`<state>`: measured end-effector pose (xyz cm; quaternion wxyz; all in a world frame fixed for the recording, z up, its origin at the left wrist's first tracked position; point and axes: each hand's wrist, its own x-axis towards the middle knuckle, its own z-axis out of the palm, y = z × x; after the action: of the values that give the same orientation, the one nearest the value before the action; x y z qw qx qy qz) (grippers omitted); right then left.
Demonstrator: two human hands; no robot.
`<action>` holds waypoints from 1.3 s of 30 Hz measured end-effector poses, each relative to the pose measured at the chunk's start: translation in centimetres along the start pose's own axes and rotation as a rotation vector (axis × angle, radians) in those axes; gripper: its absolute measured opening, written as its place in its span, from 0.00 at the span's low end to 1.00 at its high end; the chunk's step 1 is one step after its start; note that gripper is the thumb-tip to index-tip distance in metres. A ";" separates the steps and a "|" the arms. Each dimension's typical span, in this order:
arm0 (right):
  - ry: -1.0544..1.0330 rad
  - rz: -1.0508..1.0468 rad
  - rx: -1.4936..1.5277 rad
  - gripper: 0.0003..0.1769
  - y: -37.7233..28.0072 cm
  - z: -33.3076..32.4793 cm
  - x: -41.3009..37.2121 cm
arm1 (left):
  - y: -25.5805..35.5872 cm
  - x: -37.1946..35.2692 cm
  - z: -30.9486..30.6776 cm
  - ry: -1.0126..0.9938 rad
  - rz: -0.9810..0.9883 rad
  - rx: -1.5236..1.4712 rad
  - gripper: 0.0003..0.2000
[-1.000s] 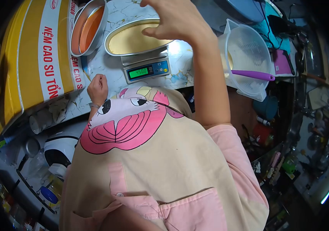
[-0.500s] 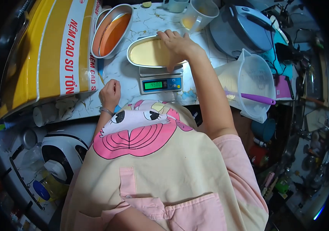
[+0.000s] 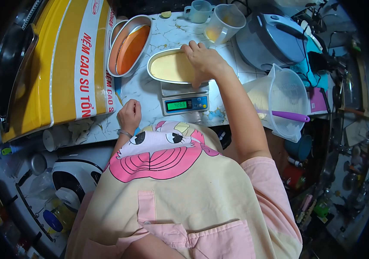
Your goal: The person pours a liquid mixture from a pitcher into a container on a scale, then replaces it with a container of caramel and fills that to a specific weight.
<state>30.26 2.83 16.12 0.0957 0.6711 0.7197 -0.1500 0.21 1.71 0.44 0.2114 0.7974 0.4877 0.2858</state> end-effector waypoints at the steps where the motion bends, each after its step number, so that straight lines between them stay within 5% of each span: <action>1: 0.002 0.000 -0.002 0.58 0.2 0.0 0.1 | 0.0 0.0 0.0 0.003 0.002 -0.001 0.07; 23: 0.069 0.269 -0.032 0.54 3.7 -2.6 6.0 | -0.5 0.1 -0.3 -0.002 -0.024 -0.152 0.05; 25: 0.063 0.279 -0.022 0.53 3.7 -2.7 6.5 | -1.3 0.3 0.3 0.010 -0.266 -0.529 0.07; 27: 0.061 0.262 -0.024 0.54 3.9 -2.7 7.3 | -0.8 1.6 -0.6 0.014 -0.229 -0.612 0.12; 29: 0.067 0.269 -0.017 0.55 3.9 -2.8 8.0 | 1.0 2.8 -2.1 -0.094 -0.589 -1.049 0.19; 30: 0.063 0.268 -0.021 0.55 3.8 -2.8 8.4 | 1.9 3.7 -2.6 -0.157 -0.675 -1.064 0.28; 34: 0.086 0.278 -0.005 0.55 3.6 -3.2 9.7 | 4.4 7.3 -4.3 -0.283 -0.948 -1.153 0.37; 39: 0.000 0.282 0.037 0.59 3.9 -3.4 11.9 | 3.7 9.1 -4.2 -0.264 -0.990 -1.206 0.28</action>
<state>33.36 15.37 14.96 0.1038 0.7671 0.6154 -0.1483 3.15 8.57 8.09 0.7657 0.2630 0.5176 0.2768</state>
